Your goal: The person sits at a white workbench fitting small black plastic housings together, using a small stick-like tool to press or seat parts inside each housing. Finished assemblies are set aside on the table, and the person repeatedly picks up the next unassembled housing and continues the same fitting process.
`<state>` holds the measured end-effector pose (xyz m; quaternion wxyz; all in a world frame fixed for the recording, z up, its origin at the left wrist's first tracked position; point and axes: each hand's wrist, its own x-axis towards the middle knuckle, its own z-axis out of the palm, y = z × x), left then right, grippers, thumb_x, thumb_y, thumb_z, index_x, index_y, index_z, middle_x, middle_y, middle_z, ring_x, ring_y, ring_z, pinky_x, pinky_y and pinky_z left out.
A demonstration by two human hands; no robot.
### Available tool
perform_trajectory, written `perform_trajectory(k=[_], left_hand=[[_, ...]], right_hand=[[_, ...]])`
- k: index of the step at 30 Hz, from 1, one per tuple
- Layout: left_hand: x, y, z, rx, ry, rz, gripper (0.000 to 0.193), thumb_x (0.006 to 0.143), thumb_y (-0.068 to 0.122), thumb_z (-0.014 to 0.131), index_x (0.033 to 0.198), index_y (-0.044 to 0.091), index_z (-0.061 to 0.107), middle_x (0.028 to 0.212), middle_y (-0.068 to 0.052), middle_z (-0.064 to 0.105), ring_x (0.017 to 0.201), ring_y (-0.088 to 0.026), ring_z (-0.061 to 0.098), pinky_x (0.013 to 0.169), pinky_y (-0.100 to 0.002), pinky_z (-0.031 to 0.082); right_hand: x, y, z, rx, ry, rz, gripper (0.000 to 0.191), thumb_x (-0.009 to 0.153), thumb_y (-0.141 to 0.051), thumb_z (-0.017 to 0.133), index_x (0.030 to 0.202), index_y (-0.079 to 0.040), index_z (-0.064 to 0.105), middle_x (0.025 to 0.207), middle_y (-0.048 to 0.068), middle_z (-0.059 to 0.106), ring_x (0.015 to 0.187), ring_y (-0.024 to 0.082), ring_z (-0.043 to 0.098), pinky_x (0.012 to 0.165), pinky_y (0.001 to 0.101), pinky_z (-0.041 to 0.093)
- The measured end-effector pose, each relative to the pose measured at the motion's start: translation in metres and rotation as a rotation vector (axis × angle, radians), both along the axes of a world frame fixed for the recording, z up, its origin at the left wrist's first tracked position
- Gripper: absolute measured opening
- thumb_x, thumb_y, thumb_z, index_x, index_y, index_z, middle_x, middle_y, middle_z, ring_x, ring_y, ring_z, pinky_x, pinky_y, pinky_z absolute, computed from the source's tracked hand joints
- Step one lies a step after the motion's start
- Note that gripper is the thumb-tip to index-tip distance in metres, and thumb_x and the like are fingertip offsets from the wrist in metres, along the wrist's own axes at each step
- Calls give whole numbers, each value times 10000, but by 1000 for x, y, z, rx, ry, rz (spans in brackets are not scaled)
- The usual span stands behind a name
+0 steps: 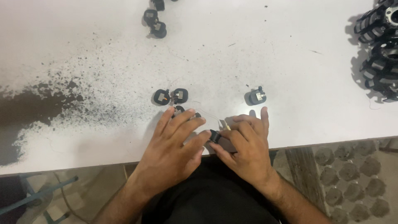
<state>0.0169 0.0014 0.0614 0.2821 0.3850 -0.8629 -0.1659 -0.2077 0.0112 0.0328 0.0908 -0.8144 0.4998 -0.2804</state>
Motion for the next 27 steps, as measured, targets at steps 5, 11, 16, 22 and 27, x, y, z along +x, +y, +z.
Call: perform_trajectory(k=[5,11,16,22,27], left_hand=[[-3,10,-45,-264,-87,60,217,966,231,759,1136,106,709,1389,-64,588,1416,-269,466,1275,-550,269],[-10,26,-56,-237,-41,153,143,950,197,787,1044,116,715,1364,-45,608,1402,-248,484,1278,-540,247],[-15,38,-64,-182,42,233,188,880,185,829,1015,143,705,1319,-41,619,1378,-244,494,1265,-561,212],[-20,46,-70,-179,115,332,201,878,151,852,990,158,684,1321,-9,617,1387,-229,504,1287,-584,215],[-18,46,-70,-192,107,303,246,894,155,858,1034,155,656,1324,-7,607,1388,-231,503,1279,-597,217]], right_hand=[[4,1,-7,-23,4,3,344,685,-246,914,900,-88,697,1034,68,622,1138,286,568,1231,702,149],[6,13,-13,-21,-16,-49,363,698,-258,926,935,-88,709,1038,64,627,1117,273,579,1237,672,145],[-3,32,-26,-161,-144,4,297,780,-122,853,1052,-128,736,925,13,625,1083,256,616,1286,624,151],[-4,43,-45,-42,-253,155,372,806,-23,813,1103,-94,601,955,25,674,1167,267,654,1271,643,174],[-2,40,-43,-48,-212,134,349,776,-15,820,1046,-103,617,926,39,668,1150,266,664,1252,654,223]])
